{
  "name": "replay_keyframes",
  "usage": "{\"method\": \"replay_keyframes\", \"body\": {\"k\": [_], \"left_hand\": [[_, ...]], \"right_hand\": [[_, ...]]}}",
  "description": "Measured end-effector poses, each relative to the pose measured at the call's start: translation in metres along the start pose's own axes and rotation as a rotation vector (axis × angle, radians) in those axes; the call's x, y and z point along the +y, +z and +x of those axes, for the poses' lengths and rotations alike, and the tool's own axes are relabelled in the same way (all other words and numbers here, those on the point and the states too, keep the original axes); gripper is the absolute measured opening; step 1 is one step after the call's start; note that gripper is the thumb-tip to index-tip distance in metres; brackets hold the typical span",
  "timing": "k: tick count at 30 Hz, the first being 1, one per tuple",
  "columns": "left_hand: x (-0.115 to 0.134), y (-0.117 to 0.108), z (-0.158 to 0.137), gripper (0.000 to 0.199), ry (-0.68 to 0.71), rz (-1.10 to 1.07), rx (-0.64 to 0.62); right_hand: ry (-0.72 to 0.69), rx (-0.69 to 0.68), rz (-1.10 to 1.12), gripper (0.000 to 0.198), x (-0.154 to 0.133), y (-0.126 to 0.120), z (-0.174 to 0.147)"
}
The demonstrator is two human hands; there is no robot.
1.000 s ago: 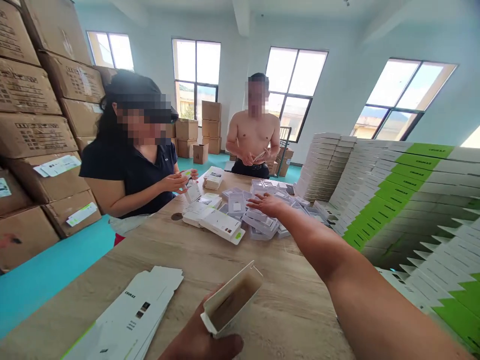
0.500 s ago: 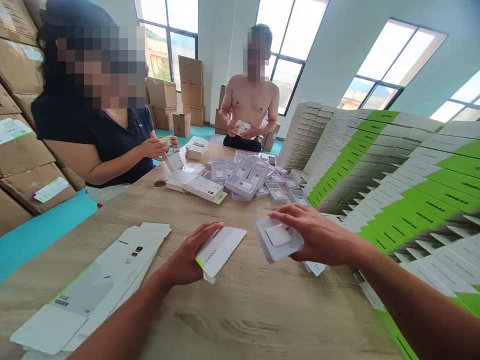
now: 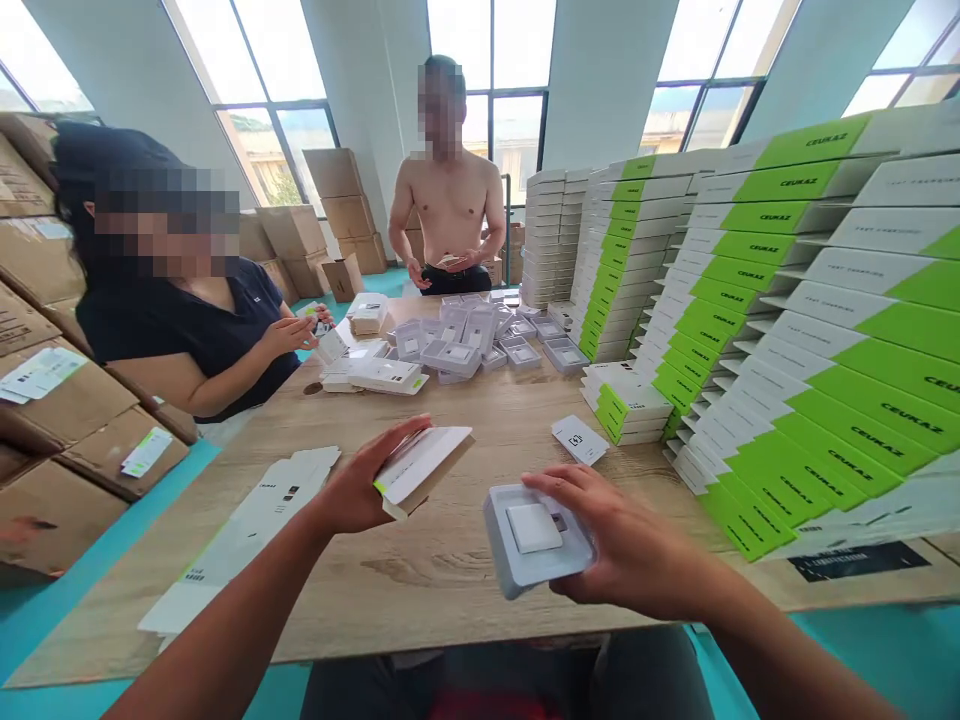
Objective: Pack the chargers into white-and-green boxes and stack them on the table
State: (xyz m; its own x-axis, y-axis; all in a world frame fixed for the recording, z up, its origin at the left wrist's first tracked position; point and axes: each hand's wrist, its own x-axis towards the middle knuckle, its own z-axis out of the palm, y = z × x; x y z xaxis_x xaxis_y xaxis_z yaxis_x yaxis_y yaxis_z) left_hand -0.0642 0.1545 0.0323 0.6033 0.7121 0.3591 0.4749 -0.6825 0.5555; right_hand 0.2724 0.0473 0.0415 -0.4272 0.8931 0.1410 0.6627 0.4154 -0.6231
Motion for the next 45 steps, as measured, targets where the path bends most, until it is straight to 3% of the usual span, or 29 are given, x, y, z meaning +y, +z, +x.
{"method": "replay_keyframes", "body": {"k": [6,11,13,15,19,21,23,25,28,30,32,36,40,45], "left_hand": [[0.005,0.003,0.006,0.088,0.105,0.173,-0.153],[0.018,0.018,0.011,0.085,0.14,0.342,-0.14],[0.024,0.026,0.012,0.081,0.13,0.38,-0.112],[0.029,0.032,0.011,0.078,0.095,0.361,-0.088],[0.029,0.04,0.002,0.073,-0.056,0.058,-0.063],[0.029,0.047,-0.005,0.063,-0.103,-0.202,-0.106],[0.032,0.058,-0.013,0.054,-0.148,-0.456,-0.171],[0.037,0.074,-0.024,0.055,-0.248,-0.626,-0.09],[0.043,0.103,-0.048,0.062,-0.338,-0.69,0.243],[0.044,0.118,-0.066,0.059,-0.262,-0.633,0.374],[0.041,0.125,-0.081,0.051,-0.151,-0.53,0.405],[0.039,0.105,-0.088,0.047,0.033,-0.227,0.286],[0.055,0.068,-0.078,0.039,0.083,0.021,0.096],[0.076,0.06,-0.087,0.032,0.061,-0.012,0.158]], "right_hand": [[-0.013,0.106,-0.037,0.085,-0.019,-0.01,-0.004],[0.164,0.234,-0.229,0.069,-0.032,0.009,0.02],[0.218,0.282,-0.222,0.074,-0.036,0.019,0.028],[0.164,0.282,-0.136,0.088,-0.039,0.026,0.03],[-0.071,0.423,0.187,0.1,-0.034,0.034,0.019],[-0.077,0.463,0.317,0.097,-0.027,0.043,0.014],[-0.067,0.395,0.426,0.093,-0.018,0.057,0.013],[-0.039,0.395,0.508,0.086,-0.009,0.074,0.01],[-0.006,0.529,0.484,0.067,0.004,0.094,-0.003],[-0.056,0.564,0.382,0.052,0.011,0.1,-0.014],[-0.158,0.551,0.266,0.043,0.014,0.098,-0.022],[-0.32,0.466,0.14,0.039,0.012,0.083,-0.024],[-0.351,0.463,0.102,0.029,0.005,0.065,-0.019],[-0.403,0.431,0.158,0.03,-0.008,0.056,-0.023]]}}
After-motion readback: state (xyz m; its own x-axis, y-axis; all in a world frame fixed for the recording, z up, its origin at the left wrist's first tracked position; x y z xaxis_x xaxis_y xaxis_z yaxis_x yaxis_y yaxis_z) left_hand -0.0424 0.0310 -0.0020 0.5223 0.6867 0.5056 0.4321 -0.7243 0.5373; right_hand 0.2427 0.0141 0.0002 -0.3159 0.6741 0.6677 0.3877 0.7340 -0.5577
